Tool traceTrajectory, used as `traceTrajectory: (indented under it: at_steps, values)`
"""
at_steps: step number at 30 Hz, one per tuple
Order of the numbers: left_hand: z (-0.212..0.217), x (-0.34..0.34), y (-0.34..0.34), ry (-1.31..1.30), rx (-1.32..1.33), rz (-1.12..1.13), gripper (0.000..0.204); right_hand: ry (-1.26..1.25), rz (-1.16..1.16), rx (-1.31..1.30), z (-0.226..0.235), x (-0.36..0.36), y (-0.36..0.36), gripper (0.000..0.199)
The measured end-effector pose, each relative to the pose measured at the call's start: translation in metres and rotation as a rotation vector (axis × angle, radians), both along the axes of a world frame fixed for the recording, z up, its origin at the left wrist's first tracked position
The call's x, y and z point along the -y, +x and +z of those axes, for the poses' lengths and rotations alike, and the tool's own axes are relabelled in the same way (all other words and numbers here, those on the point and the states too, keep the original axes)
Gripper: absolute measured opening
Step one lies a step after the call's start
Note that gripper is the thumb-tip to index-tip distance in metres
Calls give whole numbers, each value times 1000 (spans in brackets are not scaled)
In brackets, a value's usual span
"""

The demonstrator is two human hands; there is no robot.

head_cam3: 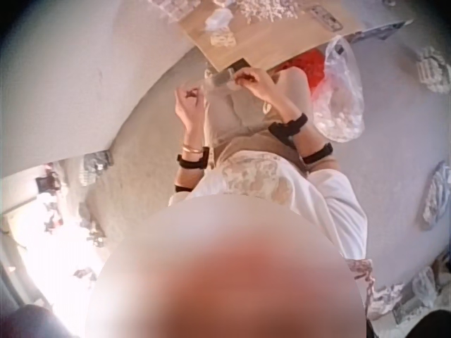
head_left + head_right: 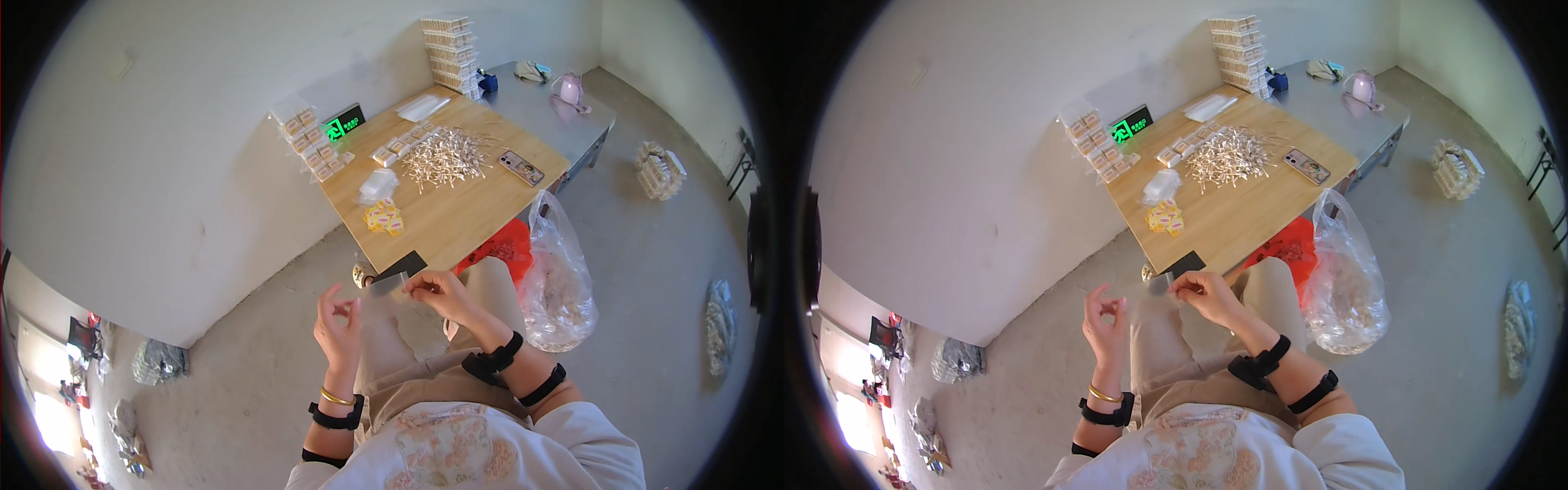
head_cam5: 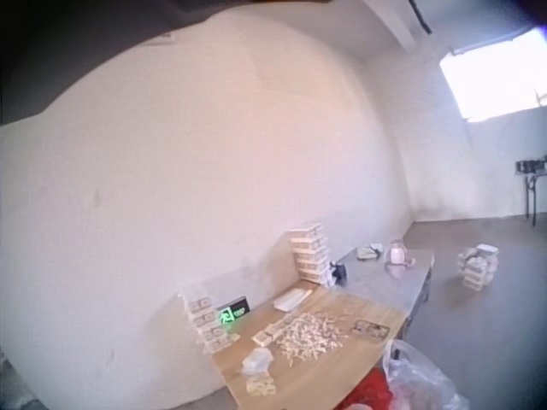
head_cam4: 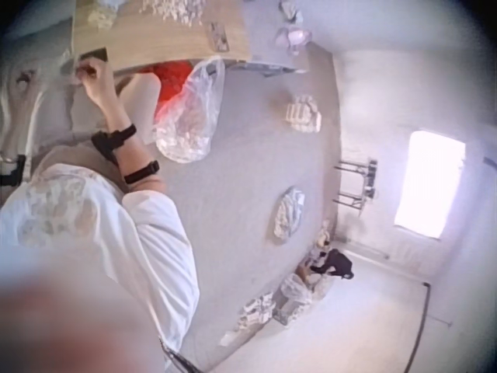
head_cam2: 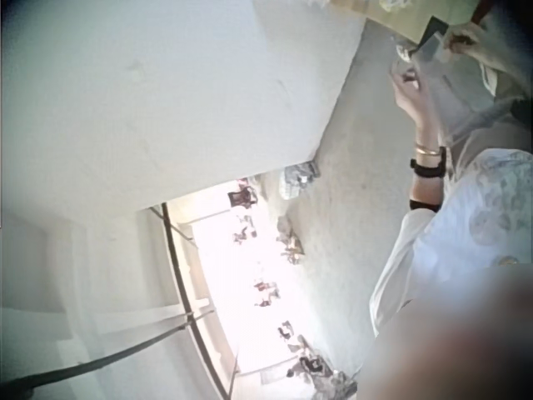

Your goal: Aligning and bundling small wooden sticks or toothpicks into plastic packaging.

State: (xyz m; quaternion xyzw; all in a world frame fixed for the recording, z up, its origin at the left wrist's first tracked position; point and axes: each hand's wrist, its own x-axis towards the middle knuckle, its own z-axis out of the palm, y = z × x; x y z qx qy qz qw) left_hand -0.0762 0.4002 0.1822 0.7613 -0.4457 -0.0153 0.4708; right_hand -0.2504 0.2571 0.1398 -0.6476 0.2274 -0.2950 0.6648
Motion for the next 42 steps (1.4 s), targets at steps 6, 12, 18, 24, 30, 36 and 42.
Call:
traceTrajectory:
  at_steps: [6, 12, 18, 24, 30, 36, 42]
  values:
    - [27, 16, -30, 148, 637, -307, 83, 57, 117, 39, -8, -6, 7, 17]
    - [3, 25, -12, 207, 496, -424, 77, 30, 158, -18, -14, -4, 10, 19]
    - [-4, 26, -5, 192, 507, -448, 64, 101, 172, -46, -33, -8, 20, 17]
    - [-24, 22, 7, 273, 441, -460, 64, 106, 235, -92, -49, -8, 29, 15]
    - [-37, 25, 9, 307, 582, -442, 74, 178, 295, -60, -64, -6, 36, 12]
    - [-43, 28, 15, 473, 384, -491, 74, 213, 350, -5, -73, 2, 39, 16]
    - [-44, 34, 21, 424, 358, -497, 70, 213, 365, -17, -72, 8, 42, 19]
